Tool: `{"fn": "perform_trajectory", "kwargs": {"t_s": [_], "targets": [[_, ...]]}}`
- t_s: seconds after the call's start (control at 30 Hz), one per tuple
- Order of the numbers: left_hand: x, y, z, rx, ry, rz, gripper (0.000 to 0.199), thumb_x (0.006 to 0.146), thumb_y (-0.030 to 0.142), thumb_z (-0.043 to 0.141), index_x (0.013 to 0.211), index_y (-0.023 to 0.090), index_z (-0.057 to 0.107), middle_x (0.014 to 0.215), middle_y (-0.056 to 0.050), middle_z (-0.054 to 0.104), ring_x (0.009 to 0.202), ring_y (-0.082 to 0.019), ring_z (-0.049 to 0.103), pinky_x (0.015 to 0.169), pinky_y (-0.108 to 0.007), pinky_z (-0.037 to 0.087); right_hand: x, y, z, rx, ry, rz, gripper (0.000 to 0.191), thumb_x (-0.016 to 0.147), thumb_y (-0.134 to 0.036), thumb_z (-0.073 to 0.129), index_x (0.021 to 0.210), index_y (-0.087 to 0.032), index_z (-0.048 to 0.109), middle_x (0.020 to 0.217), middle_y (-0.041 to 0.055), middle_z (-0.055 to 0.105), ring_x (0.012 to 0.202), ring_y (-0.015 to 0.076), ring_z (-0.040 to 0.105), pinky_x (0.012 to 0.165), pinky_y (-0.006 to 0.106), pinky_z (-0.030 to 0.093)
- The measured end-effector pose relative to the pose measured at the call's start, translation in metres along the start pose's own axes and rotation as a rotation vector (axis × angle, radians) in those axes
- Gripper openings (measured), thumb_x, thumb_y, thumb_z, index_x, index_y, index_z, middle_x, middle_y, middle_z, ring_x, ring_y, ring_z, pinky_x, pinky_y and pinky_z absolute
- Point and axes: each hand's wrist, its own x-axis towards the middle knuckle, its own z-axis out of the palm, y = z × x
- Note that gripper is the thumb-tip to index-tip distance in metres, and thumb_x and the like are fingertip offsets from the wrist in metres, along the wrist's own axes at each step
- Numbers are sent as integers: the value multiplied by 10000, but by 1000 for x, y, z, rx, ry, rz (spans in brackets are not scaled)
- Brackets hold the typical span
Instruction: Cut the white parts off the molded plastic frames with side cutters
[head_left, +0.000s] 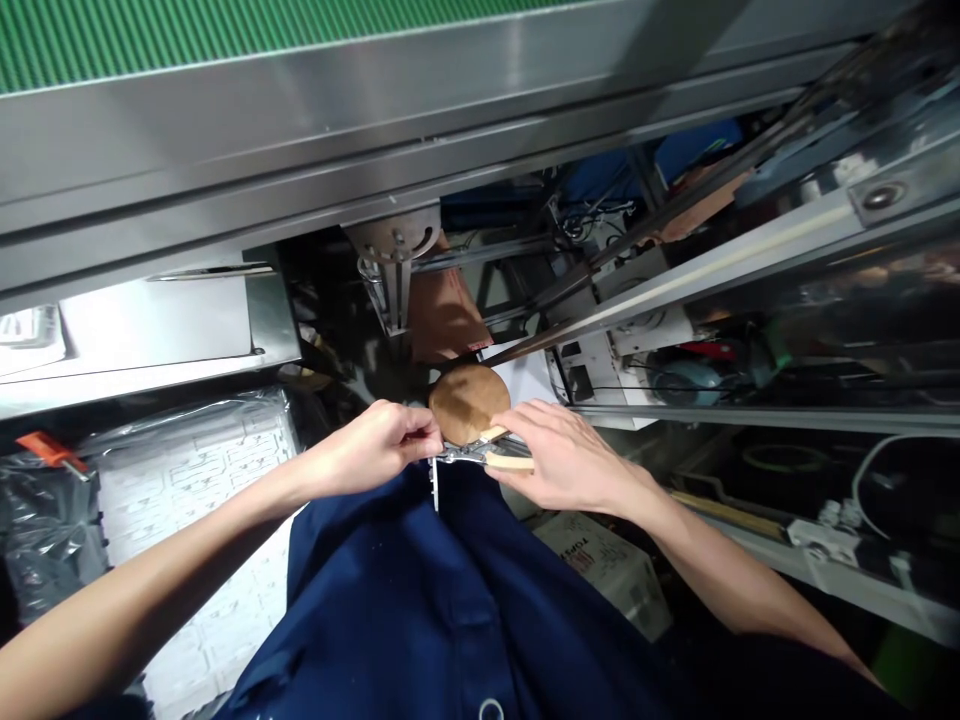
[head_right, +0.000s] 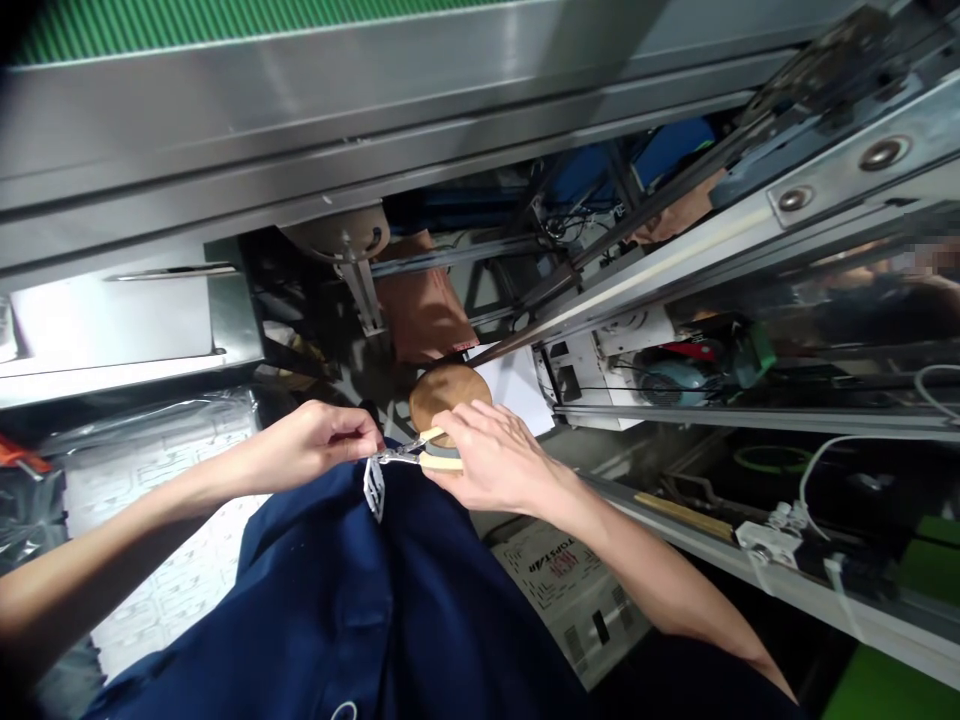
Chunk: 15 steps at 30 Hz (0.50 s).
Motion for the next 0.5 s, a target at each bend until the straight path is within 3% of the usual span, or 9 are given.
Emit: {"fn": "perform_trajectory", "kwargs": {"t_s": [0.5], "targets": [[4, 8, 0, 11, 0, 25, 200, 874, 271, 448, 725, 158, 519, 643, 25, 492, 597, -119, 421, 550, -228, 311, 4, 2, -17, -109, -28, -49, 347, 799, -468, 572, 992, -180, 567, 851, 49, 581, 820, 195, 527, 715, 298, 374]]}}
